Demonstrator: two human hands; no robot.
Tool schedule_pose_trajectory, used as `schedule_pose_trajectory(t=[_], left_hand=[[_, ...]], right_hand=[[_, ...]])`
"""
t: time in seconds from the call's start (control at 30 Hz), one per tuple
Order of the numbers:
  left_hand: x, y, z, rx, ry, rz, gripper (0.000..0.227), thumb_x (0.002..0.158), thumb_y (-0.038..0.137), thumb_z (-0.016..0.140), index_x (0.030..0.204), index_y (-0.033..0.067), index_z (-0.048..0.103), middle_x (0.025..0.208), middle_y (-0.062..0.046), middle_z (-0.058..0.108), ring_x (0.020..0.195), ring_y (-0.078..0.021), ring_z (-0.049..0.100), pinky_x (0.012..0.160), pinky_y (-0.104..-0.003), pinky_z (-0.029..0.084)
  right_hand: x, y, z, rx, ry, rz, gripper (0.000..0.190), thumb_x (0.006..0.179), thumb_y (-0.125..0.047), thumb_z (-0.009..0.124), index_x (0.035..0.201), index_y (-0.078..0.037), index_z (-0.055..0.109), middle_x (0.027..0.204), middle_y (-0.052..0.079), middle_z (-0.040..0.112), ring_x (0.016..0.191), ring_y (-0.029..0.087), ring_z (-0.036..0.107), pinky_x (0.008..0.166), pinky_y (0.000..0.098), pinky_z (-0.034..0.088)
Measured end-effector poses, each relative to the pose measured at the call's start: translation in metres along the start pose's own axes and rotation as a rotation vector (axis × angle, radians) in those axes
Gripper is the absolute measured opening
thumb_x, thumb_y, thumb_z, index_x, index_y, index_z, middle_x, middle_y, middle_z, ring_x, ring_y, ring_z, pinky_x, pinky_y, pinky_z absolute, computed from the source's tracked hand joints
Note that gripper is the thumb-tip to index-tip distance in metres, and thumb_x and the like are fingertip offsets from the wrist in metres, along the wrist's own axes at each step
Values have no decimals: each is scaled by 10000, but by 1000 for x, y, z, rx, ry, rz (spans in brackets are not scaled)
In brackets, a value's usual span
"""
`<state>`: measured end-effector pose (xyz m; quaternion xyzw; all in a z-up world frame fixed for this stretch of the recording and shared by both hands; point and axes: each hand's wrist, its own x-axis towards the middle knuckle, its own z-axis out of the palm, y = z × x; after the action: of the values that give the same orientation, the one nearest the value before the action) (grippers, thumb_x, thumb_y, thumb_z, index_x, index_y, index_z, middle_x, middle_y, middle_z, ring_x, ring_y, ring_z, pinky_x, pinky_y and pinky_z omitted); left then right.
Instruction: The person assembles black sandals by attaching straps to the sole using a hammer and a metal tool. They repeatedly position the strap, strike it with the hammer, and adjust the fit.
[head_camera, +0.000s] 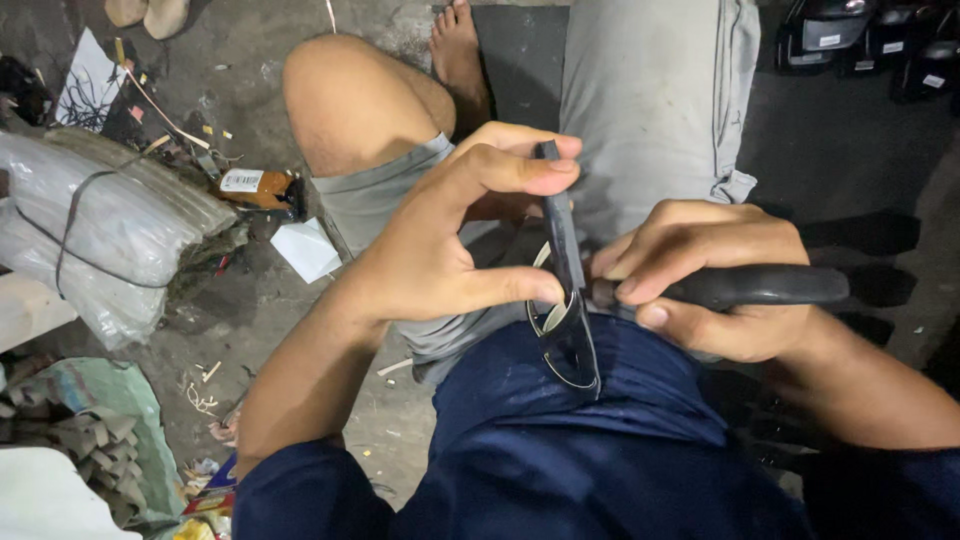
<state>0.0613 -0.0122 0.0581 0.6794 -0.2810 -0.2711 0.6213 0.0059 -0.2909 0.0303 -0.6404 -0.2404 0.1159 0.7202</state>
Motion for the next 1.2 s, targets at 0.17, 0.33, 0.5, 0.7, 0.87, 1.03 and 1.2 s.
schedule_pose_trajectory(t=[0.17, 0.33, 0.5, 0.7, 0.87, 1.03, 1.2], left_hand=[[-4, -6, 2, -11, -3, -38, 611, 932, 216, 934, 1387, 152, 533, 1523, -68, 493, 1341, -158, 596, 1069, -291, 612], [0, -7, 5, -27, -19, -30, 615, 905, 239, 947, 1370, 159, 552, 1503, -45, 513, 1249, -125, 613, 1018, -253, 615], [2, -13, 1, -37, -20, -19, 637, 971, 169, 914, 1446, 137, 491, 1544, -73, 474, 1281, -161, 591, 1059, -262, 597], [-20, -35, -17, -381, 516, 77, 610, 938, 118, 860, 1395, 166, 459, 1440, -159, 552, 1115, -248, 731, 953, -382, 667], [-36, -48, -29, -560, 991, 157, 701, 990, 109, 826, 1495, 164, 344, 1432, -225, 533, 1036, -257, 648, 771, -316, 548], [-39, -61, -18, -518, 987, 210, 681, 1027, 154, 818, 1485, 179, 316, 1485, -214, 537, 1146, -325, 690, 845, -381, 630], [-40, -63, -5, -575, 982, 200, 662, 1022, 159, 817, 1472, 184, 333, 1454, -197, 531, 1130, -333, 701, 748, -307, 586]], right_hand=[[-4, 10, 8, 10, 61, 14, 148, 831, -33, 766, 971, -42, 718, 939, 118, 736, 931, 220, 764, 849, 319, 646], [6, 0, 5, 10, 4, 6, 107, 849, -27, 778, 946, -35, 733, 917, 107, 736, 901, 208, 759, 875, 328, 642], [0, 0, -13, -132, -32, 60, 173, 827, -52, 783, 995, -55, 742, 980, 94, 743, 895, 179, 764, 785, 280, 638], [-35, 18, -4, -682, 49, 238, 587, 796, -22, 747, 1365, -40, 606, 1311, 208, 551, 1080, 286, 644, 837, 369, 590], [-51, 22, 14, -780, -134, 339, 676, 645, 3, 815, 1301, -58, 661, 1332, 168, 636, 973, 318, 656, 828, 404, 557], [-48, 19, 8, -577, 386, 103, 345, 954, -42, 780, 1285, -59, 680, 1302, 136, 673, 1168, 224, 649, 1004, 301, 518], [-16, 22, 7, -328, 527, -131, 463, 892, -224, 802, 1232, 33, 619, 1323, 191, 619, 1250, 296, 609, 1097, 387, 498]])
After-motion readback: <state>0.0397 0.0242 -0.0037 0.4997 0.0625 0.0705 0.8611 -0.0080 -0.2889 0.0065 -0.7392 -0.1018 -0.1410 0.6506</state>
